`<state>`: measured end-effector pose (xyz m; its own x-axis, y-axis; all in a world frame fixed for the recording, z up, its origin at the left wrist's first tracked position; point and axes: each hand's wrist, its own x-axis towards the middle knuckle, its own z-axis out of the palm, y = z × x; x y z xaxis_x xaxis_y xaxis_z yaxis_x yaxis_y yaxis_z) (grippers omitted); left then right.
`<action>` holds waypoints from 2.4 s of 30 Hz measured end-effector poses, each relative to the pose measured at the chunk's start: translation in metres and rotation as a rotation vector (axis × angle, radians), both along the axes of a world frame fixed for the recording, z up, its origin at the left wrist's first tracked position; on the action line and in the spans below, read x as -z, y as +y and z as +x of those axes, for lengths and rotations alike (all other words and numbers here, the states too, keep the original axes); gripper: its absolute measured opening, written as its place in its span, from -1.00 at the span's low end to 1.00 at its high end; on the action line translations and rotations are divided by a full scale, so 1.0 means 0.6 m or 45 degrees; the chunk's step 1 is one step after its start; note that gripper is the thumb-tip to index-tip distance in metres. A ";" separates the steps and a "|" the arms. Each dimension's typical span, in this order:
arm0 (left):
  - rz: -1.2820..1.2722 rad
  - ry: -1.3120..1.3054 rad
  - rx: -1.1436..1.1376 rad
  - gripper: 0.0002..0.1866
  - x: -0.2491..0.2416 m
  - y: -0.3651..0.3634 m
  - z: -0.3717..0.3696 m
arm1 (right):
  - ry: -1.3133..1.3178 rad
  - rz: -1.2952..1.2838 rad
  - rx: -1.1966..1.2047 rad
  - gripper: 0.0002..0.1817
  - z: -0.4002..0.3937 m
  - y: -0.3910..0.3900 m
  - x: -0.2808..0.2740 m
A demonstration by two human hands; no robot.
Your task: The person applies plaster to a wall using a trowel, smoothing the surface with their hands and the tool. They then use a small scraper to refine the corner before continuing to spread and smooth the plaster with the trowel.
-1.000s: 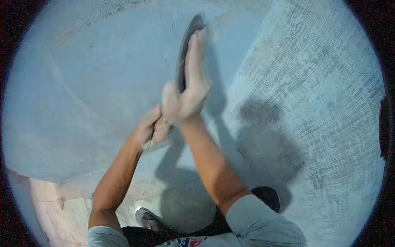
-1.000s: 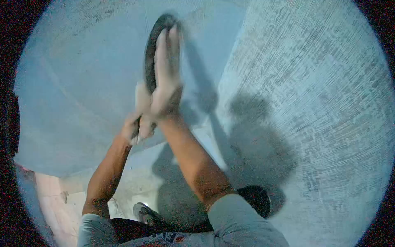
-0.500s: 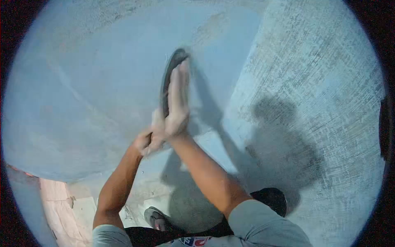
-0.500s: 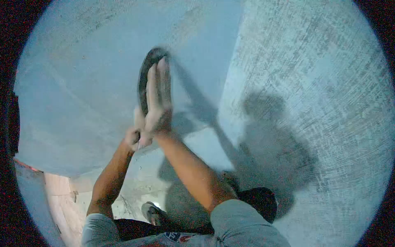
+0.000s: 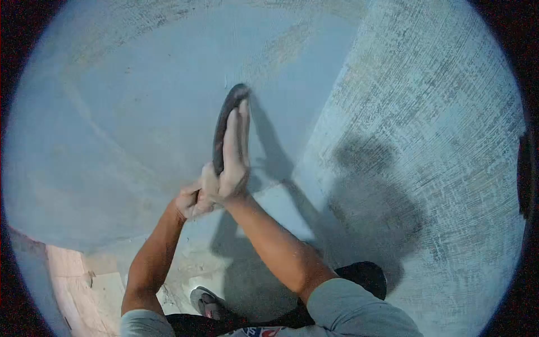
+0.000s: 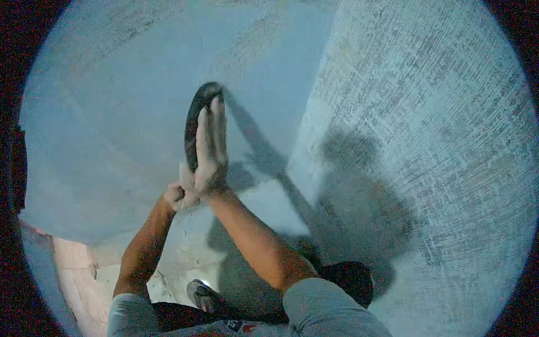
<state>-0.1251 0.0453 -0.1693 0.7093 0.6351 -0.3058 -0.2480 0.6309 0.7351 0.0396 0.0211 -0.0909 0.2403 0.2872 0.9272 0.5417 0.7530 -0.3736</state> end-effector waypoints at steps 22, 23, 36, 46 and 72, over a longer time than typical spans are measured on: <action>0.654 0.014 -0.024 -0.50 -0.279 -0.027 0.139 | 0.233 0.024 -0.014 -0.14 0.119 0.019 -0.241; 0.631 -0.023 -0.007 -0.49 -0.287 -0.032 0.144 | 0.175 -0.005 0.055 -0.14 0.118 0.014 -0.241; 0.754 0.110 -0.108 -0.44 -0.246 -0.032 0.113 | 0.009 0.282 -0.018 -0.18 0.083 0.039 -0.209; 1.283 0.248 -0.559 -0.36 -0.047 -0.007 0.050 | -0.254 0.160 0.088 -0.07 -0.017 0.011 -0.109; 0.994 0.332 -0.306 -0.37 -0.297 -0.012 0.142 | -0.009 0.279 0.067 -0.16 0.100 0.051 -0.254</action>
<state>-0.0397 0.0383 0.0092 0.4962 0.8557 0.1470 -0.0732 -0.1274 0.9891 0.0999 0.0514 0.0616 0.2428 0.0661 0.9678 0.5845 0.7863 -0.2003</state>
